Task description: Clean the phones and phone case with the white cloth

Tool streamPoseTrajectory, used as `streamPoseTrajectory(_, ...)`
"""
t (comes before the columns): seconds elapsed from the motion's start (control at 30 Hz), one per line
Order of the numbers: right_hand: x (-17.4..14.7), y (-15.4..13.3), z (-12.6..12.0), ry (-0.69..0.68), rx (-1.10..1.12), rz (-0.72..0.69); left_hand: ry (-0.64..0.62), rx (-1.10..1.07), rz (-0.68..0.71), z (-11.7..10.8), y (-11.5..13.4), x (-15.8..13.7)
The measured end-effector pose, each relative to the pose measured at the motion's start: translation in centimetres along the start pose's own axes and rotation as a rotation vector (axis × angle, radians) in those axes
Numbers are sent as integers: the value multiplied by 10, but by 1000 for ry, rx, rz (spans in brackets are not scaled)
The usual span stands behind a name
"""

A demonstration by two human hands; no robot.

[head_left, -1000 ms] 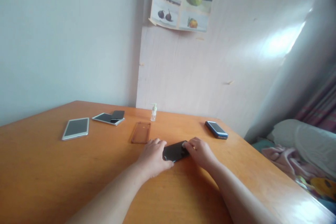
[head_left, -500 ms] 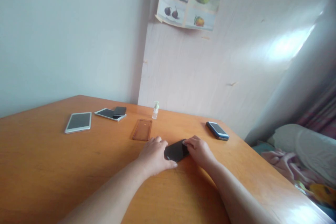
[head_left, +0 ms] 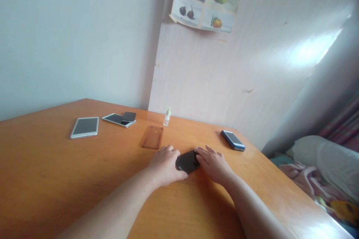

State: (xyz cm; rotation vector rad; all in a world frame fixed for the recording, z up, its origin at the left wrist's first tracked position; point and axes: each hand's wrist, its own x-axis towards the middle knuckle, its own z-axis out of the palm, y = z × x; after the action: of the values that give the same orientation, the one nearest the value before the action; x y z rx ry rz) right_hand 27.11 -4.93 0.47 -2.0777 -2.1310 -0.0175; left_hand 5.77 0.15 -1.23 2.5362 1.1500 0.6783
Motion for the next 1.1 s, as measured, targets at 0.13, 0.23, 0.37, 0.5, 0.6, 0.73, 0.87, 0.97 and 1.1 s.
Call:
streamPoseTrajectory(0.13, -2, -8, 4, -27, -19, -75, 1, 23, -5, 0, 0, 0)
streamPoseTrajectory(0.23, 1, -3, 5, -59, -38, 26, 1, 23, -2, 1, 0, 1)
streamPoseTrajectory(0.37, 4, -1, 4, -94, -18, 90, -14, 25, -4, 0, 1, 2)
streamPoseTrajectory(0.5, -4, -23, 1, -108, 38, -83, -2, 26, -23, -1, 2, 1)
streamPoseTrajectory(0.6, -5, -30, -1, -137, 69, -173, -11, 16, -37, -1, 3, 1)
streamPoseTrajectory(0.73, 2, -15, 0, -119, 13, 52, 0, 16, -40, 0, 1, 1)
streamPoseTrajectory(0.87, -2, -22, -1, -121, 44, 1, 8, 16, -51, 4, -3, 2)
streamPoseTrajectory(0.97, -11, -43, -5, -178, 144, -238, 37, 10, -54, 6, -5, 2)
streamPoseTrajectory(1.1, -9, -40, -6, -192, 161, -218, 35, 1, -62, 5, -4, 1)
